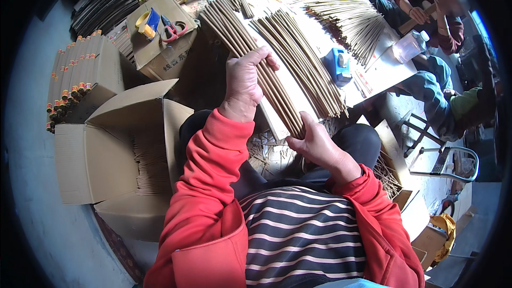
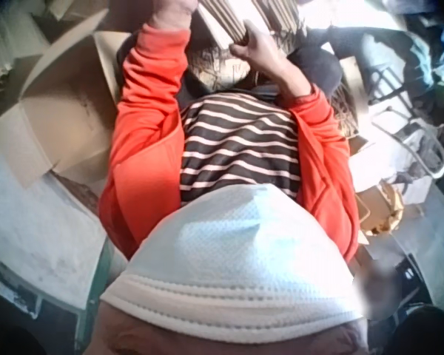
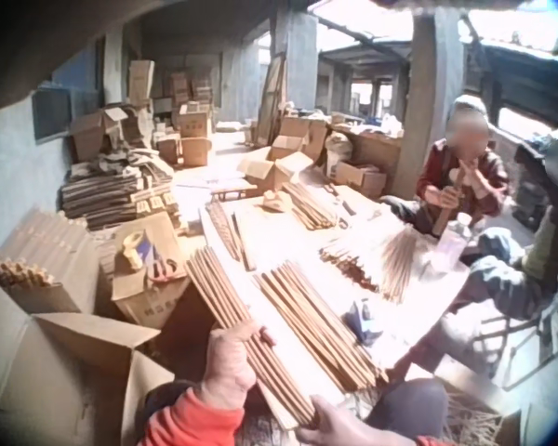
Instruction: The person gathers thin wooden sticks from a cardboard box, aligns them into bundles, and secures each bundle with a small paper wrapper. They repeat this process, placing finished bundles on the table.
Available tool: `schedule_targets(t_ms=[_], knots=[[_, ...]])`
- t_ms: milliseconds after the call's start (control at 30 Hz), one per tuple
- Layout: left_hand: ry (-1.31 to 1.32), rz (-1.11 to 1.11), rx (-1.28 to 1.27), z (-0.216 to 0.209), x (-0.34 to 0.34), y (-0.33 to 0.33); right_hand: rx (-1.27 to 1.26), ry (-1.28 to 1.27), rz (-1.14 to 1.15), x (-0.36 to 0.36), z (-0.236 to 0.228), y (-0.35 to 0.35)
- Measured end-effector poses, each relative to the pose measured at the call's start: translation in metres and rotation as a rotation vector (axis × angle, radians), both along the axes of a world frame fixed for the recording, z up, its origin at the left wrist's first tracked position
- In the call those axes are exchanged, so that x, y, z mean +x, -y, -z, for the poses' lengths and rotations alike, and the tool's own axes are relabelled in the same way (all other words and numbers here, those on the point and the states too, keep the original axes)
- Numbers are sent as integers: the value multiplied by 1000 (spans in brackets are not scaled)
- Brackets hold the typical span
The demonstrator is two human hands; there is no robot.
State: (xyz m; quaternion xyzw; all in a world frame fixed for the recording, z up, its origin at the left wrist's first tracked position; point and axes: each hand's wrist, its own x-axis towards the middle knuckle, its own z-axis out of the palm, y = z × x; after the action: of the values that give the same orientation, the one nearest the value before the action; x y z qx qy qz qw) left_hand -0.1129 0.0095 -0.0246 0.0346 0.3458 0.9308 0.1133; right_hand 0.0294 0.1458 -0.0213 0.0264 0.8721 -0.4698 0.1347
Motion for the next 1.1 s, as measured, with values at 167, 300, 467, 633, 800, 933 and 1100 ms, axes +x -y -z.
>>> schedule_targets(t_ms=[167,300,467,633,800,933,1100], knots=[[-398,15,79,-67,11,7,-38,-261,18,-23,-5,-3],[-753,53,-91,-104,13,9,-298,-472,33,-67,4,6],[-764,81,-421,-70,9,-5,-594,-332,46,-86,20,12],[-816,7,-516,-52,15,-11,-644,-445,51,-94,50,16],[-614,-167,-294,-48,15,-6,-400,-424,-45,-96,54,13],[-218,-288,-7,-47,-11,34,-113,-151,-163,-77,12,7],[47,166,286,8,-7,40,-263,226,-202,-60,-22,10]])
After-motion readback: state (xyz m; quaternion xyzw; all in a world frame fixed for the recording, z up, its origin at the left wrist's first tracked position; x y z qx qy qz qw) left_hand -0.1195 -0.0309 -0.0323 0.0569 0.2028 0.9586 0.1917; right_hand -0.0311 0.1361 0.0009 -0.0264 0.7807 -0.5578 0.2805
